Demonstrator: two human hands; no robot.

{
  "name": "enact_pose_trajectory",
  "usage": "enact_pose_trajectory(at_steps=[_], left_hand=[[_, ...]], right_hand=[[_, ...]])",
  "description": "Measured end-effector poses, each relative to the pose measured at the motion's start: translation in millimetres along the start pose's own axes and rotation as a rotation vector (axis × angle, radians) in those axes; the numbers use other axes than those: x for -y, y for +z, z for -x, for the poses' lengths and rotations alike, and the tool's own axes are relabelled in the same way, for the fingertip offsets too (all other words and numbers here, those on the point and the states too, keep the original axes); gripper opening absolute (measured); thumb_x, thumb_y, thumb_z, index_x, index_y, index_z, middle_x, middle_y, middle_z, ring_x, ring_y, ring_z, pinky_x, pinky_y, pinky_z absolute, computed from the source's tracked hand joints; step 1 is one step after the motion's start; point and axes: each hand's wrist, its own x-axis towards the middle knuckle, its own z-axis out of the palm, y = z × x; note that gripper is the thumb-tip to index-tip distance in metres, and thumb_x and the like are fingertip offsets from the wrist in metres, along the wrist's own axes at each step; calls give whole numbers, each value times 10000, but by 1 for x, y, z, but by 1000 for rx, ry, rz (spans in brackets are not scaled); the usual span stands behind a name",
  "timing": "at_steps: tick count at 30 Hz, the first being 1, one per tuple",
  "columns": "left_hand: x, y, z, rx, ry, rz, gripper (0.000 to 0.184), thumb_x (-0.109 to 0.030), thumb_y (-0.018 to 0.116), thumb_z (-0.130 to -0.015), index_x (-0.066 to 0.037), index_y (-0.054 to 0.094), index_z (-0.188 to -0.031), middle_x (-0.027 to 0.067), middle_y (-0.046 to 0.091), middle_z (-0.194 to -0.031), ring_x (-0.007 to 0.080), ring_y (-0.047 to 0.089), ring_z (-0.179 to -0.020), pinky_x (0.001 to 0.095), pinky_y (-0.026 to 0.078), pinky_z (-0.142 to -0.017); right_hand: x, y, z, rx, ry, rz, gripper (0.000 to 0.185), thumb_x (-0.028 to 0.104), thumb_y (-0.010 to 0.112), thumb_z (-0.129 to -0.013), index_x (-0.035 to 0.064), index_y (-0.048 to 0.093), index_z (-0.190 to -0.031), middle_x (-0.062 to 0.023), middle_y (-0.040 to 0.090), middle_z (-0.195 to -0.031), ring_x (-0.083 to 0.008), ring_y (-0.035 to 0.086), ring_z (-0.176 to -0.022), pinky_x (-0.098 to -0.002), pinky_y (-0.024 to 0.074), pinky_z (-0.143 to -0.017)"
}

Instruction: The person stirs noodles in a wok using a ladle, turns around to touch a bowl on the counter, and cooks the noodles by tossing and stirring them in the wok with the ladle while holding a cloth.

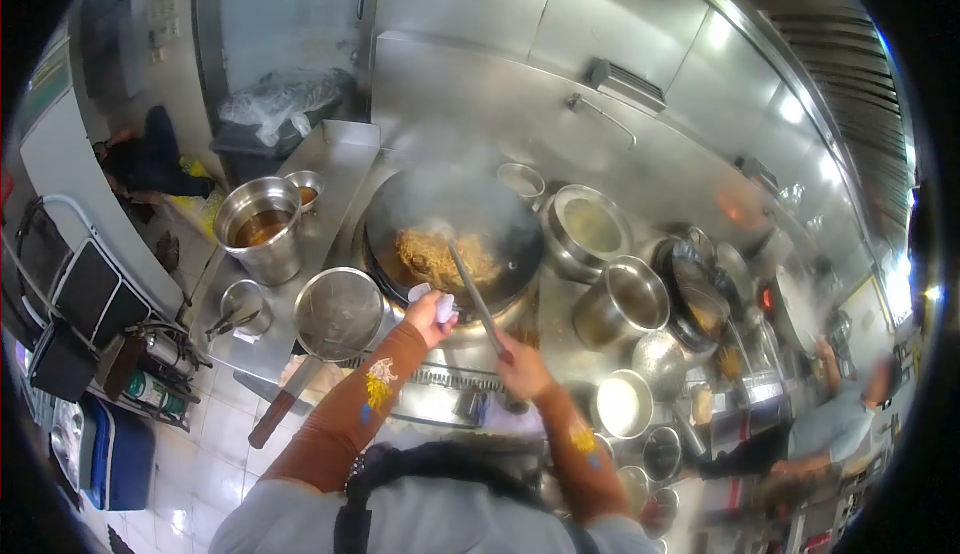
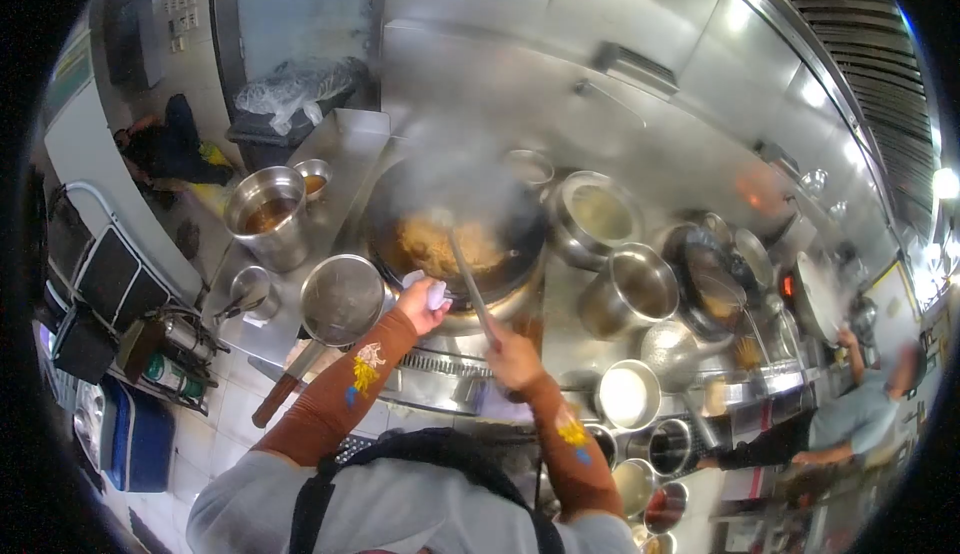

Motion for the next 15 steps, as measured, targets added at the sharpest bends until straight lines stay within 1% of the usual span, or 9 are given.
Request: enact_pose_trajectory(at_steps=[3, 6, 7, 8, 9, 11, 12, 13, 15], left_hand=[[-13, 36, 75, 30, 29, 150, 337, -420, 655, -837, -132, 540, -970, 68, 559, -943, 243, 563, -804, 278, 483, -610], [2, 0, 44, 216, 89, 103, 430, -467, 704, -790, -124, 547, -994, 70, 558, -1000, 249, 556, -857, 281, 500, -697], [5, 7, 40, 109, 72, 125, 368, -426, 674, -818, -129, 562, -1005, 88, 572, -986, 242, 564, -816, 262, 485, -604], [3, 12, 29, 72, 33, 85, 347, -408, 660, -820, -130, 567, -1005, 90, 577, -965, 240, 566, -795, 259, 473, -572], [0, 13, 15, 33, -7, 47, 326, -391, 646, -822, -131, 571, -1004, 91, 581, -945, 239, 568, -774, 256, 460, -540], [-8, 28, 12, -139, -92, -3, 240, -330, 591, -814, -135, 578, -954, 79, 598, -871, 229, 571, -694, 250, 407, -449], [-1, 11, -10, -53, -68, -2, 230, -323, 587, -825, -138, 564, -960, 70, 600, -887, 231, 572, -706, 261, 430, -469], [5, 10, -3, -88, -11, -16, 227, -316, 580, -831, -142, 558, -974, 71, 601, -893, 232, 573, -712, 265, 437, -473], [16, 22, 21, -166, 103, 6, 223, -287, 564, -847, -147, 544, -1019, 68, 603, -913, 233, 580, -737, 277, 460, -494]], right_hand=[[-6, -41, 35, -10, -86, 167, 590, 45, 593, -763, 68, 452, -1336, -227, 612, -822, -361, 625, -762, -425, 496, -699], [6, -63, 64, -47, -26, 228, 607, 41, 597, -764, 58, 427, -1347, -237, 616, -866, -386, 618, -784, -429, 497, -706], [12, -64, 67, -68, -26, 258, 609, 37, 597, -764, 54, 424, -1348, -234, 616, -868, -385, 618, -784, -428, 499, -708], [16, -65, 68, -92, -28, 291, 611, 33, 597, -764, 51, 421, -1349, -231, 616, -869, -383, 618, -785, -426, 501, -710], [16, -61, 69, -182, -109, 300, 594, 35, 618, -747, 52, 478, -1324, -161, 599, -743, -266, 603, -682, -352, 485, -654], [25, -62, 72, -167, -44, 125, 571, 32, 620, -763, 53, 490, -1318, -130, 609, -743, -205, 589, -663, -322, 477, -634], [32, -62, 72, -159, -16, 35, 559, 30, 620, -771, 54, 496, -1315, -114, 613, -743, -175, 581, -653, -307, 473, -623], [38, -67, 76, -99, 61, -64, 539, 14, 615, -788, 59, 503, -1314, -61, 614, -746, -105, 545, -645, -269, 461, -597], [67, -92, 93, 53, 140, 5, 539, 9, 630, -784, 46, 503, -1307, -117, 637, -775, -153, 597, -687, -284, 486, -646]])
